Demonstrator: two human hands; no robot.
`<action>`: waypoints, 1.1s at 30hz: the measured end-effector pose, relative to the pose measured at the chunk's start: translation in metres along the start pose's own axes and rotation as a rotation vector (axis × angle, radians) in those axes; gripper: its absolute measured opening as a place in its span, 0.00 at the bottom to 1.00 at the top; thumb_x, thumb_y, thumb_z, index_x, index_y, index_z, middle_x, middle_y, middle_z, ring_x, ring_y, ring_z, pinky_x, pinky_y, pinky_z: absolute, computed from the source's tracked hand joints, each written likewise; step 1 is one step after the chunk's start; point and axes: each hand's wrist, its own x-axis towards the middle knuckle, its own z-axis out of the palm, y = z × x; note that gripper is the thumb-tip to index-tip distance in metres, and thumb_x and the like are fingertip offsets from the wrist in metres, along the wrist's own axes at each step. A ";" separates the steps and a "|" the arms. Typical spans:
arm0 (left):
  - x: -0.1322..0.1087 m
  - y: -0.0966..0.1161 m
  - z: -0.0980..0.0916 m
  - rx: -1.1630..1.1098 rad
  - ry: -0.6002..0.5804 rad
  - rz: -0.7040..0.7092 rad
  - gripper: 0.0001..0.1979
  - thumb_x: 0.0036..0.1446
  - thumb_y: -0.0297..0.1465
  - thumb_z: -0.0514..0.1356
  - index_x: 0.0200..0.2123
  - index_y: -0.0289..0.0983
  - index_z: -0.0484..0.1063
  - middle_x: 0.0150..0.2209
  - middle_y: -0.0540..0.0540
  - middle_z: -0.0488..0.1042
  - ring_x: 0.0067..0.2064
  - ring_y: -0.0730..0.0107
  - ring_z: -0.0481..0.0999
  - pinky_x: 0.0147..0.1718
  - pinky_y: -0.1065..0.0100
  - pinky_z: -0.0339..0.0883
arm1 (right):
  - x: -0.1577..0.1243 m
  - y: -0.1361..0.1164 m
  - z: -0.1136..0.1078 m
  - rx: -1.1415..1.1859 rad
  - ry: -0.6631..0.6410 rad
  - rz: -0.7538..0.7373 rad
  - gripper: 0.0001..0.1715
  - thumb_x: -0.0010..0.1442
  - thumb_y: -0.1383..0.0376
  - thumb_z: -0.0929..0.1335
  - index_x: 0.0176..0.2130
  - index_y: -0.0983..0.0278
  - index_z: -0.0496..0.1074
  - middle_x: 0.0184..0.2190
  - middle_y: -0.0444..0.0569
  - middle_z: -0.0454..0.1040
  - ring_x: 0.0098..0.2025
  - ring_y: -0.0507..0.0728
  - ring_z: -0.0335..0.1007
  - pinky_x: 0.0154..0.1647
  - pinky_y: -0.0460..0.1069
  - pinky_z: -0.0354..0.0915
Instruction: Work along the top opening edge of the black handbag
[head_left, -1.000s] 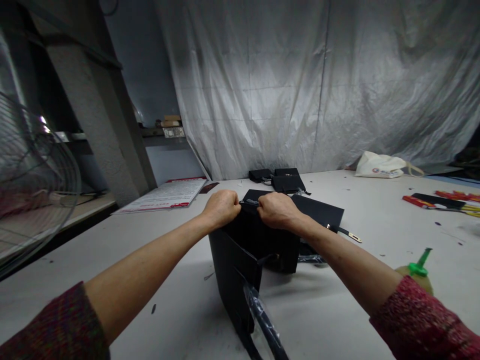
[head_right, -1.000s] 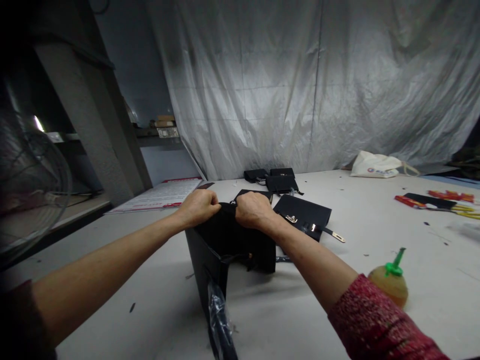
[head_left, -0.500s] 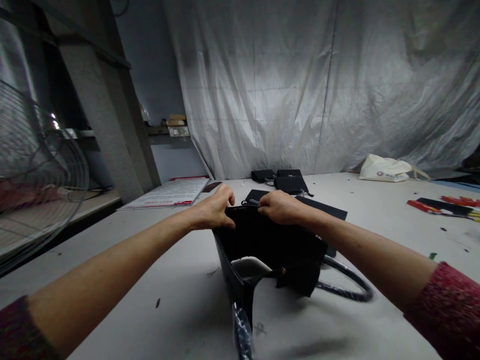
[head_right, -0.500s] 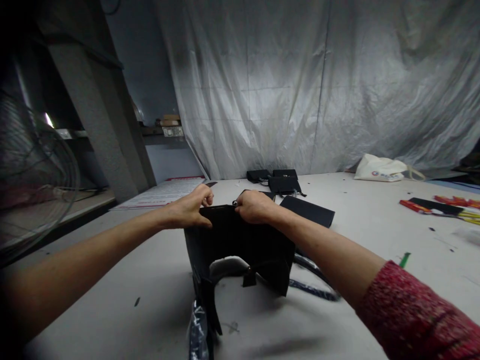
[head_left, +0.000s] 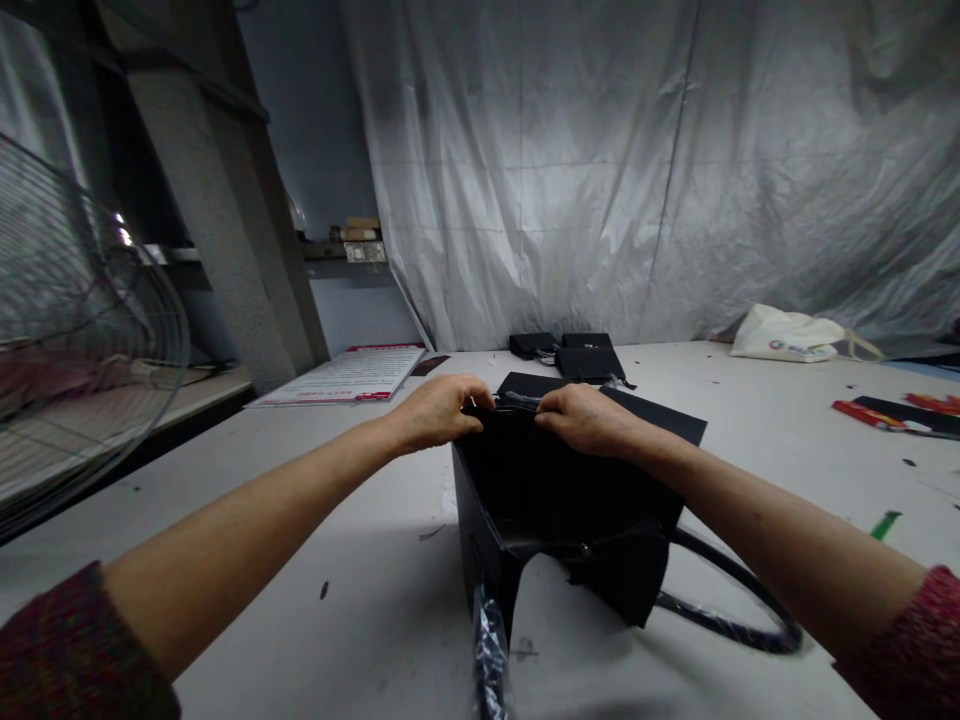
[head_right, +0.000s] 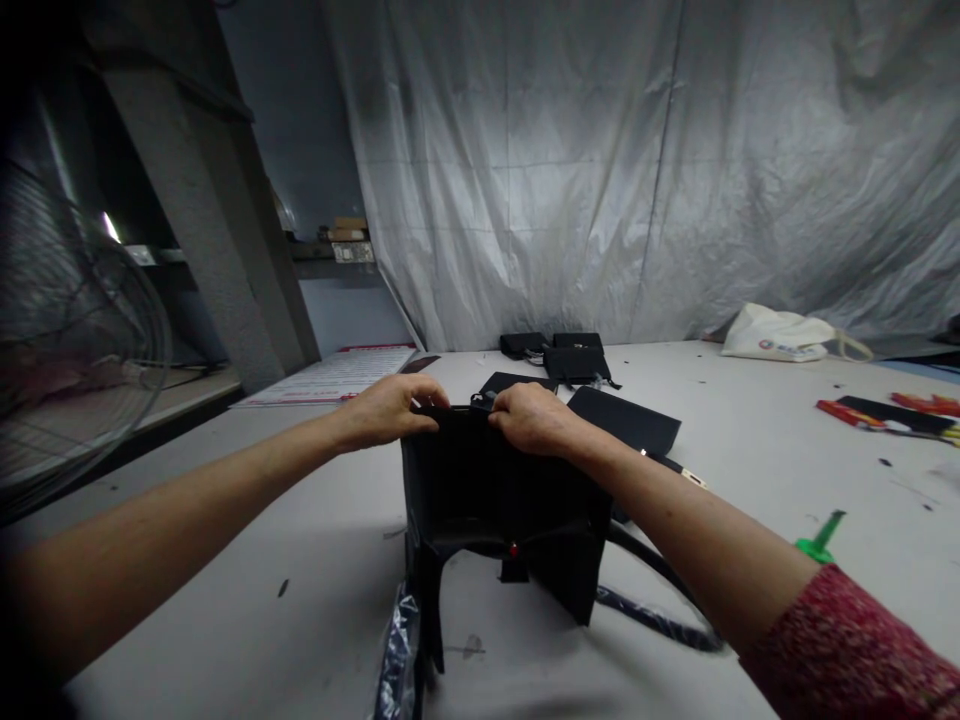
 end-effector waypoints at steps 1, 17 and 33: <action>0.000 0.001 0.000 0.010 0.009 0.009 0.12 0.47 0.28 0.62 0.37 0.40 0.76 0.35 0.50 0.76 0.37 0.69 0.73 0.37 0.71 0.65 | 0.000 0.000 0.000 0.000 0.001 -0.001 0.14 0.58 0.62 0.63 0.36 0.62 0.77 0.31 0.47 0.76 0.32 0.54 0.69 0.29 0.45 0.57; 0.012 0.003 0.009 0.073 0.080 0.050 0.06 0.52 0.33 0.61 0.31 0.39 0.78 0.31 0.50 0.77 0.36 0.70 0.74 0.35 0.71 0.63 | 0.002 0.006 0.003 0.007 0.028 -0.016 0.15 0.57 0.62 0.63 0.37 0.62 0.78 0.32 0.48 0.77 0.33 0.54 0.70 0.29 0.45 0.57; 0.008 0.011 0.014 0.142 0.098 -0.105 0.08 0.49 0.33 0.57 0.27 0.37 0.75 0.27 0.47 0.77 0.30 0.68 0.73 0.29 0.70 0.61 | 0.001 0.000 0.003 -0.081 0.013 -0.037 0.17 0.58 0.58 0.62 0.36 0.62 0.77 0.33 0.49 0.76 0.32 0.54 0.69 0.27 0.45 0.53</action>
